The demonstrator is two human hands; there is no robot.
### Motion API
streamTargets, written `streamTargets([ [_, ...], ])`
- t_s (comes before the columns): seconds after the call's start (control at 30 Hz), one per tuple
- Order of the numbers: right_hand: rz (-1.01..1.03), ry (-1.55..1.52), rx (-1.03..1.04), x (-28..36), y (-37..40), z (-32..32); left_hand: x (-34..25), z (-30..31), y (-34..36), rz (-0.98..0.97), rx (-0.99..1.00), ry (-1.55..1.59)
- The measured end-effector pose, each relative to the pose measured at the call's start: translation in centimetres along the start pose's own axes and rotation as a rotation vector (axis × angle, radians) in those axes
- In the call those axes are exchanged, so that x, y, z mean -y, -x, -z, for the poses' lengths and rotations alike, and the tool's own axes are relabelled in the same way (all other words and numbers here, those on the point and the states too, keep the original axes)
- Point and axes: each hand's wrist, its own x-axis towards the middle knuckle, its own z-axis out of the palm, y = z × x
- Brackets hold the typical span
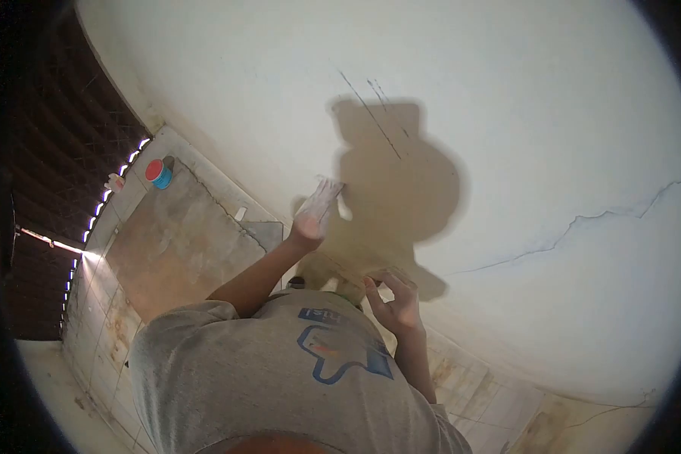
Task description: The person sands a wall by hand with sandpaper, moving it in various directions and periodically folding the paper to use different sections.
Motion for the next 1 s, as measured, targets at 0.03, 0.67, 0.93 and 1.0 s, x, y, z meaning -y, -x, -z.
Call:
streamTargets([
  [0.03,-0.002,0.004,0.000,-0.1,0.2,0.0,0.6,0.7,1.2,0.023,0.030,0.017],
  [0.67,-0.066,0.020,-0.060,-0.1,0.3,-1.1,-3.1,12.5,-4.1,0.181,-0.382,0.052],
  [0.93,0.007,0.095,-0.070,2.2,-2.5,-0.9,-3.0,14.7,-5.3,0.065,-0.420,0.025],
  [1.0,0.008,0.126,-0.057,2.2,-2.6,-0.8,-1.9,15.1,-6.2,0.022,-0.467,-0.010],
])
